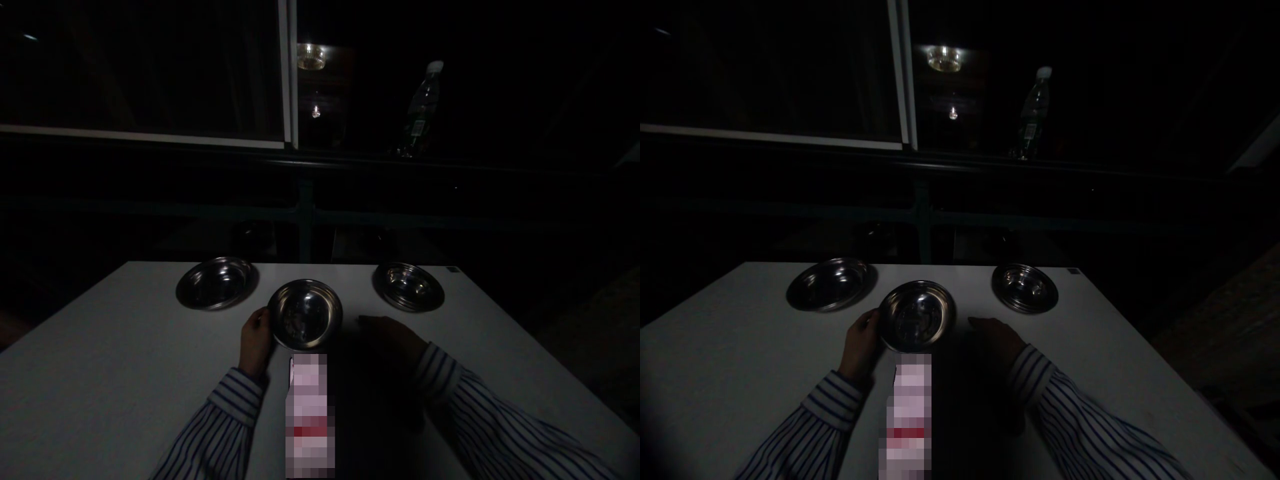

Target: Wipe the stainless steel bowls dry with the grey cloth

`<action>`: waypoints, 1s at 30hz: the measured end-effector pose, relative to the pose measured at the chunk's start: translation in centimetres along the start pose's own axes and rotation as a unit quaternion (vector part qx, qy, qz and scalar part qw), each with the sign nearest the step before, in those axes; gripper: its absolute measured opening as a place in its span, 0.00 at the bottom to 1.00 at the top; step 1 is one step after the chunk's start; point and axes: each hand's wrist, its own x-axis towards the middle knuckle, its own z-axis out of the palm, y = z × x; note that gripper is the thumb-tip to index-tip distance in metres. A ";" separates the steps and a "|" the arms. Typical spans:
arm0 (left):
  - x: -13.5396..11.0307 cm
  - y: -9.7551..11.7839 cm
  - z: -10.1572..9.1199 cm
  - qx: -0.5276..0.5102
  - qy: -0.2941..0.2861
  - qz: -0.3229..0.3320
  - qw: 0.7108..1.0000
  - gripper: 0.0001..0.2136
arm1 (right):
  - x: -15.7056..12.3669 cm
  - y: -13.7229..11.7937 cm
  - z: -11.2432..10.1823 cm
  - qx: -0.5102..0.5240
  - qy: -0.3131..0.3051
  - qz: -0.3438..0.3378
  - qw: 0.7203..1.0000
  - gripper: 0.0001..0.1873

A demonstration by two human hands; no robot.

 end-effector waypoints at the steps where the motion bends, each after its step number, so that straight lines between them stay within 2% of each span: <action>1: 0.0 0.0 -0.1 -0.001 -0.010 -0.005 1.000 0.19 | 1.1 -0.2 0.2 0.026 -0.017 0.018 0.999 0.21; 3: 0.1 0.2 -0.3 -0.014 -0.022 -0.018 0.999 0.18 | 3.1 -0.6 0.6 0.095 -0.043 -0.004 0.995 0.21; 5: 0.1 0.3 -0.5 -0.045 -0.022 -0.033 0.998 0.18 | 4.3 -0.9 0.9 0.155 -0.042 -0.054 0.986 0.21; 9: -0.1 1.3 -0.1 -0.140 -0.065 -0.063 0.986 0.19 | 4.9 -0.2 0.8 0.201 0.029 -0.074 0.976 0.22; 12: -0.3 2.5 1.6 -0.186 -0.112 -0.091 0.972 0.15 | 4.8 1.2 0.1 0.221 0.074 -0.051 0.971 0.20; 16: -0.2 4.0 4.8 -0.154 -0.145 -0.112 0.971 0.10 | 4.9 3.0 -0.8 0.219 0.102 0.035 0.970 0.15; 18: 0.0 4.4 6.0 -0.136 -0.148 -0.113 0.973 0.08 | 5.2 3.7 -1.0 0.212 0.098 0.080 0.969 0.12; 20: 0.4 4.7 6.8 -0.123 -0.147 -0.110 0.975 0.08 | 5.5 4.2 -1.0 0.213 0.084 0.098 0.969 0.11; 26: 1.1 4.8 7.4 -0.060 -0.139 -0.090 0.984 0.06 | 5.4 4.7 -0.9 0.205 0.069 0.099 0.971 0.10; 30: 1.5 5.0 6.8 0.019 -0.145 -0.050 0.988 0.07 | 4.0 5.9 -3.3 0.190 0.107 0.094 0.971 0.13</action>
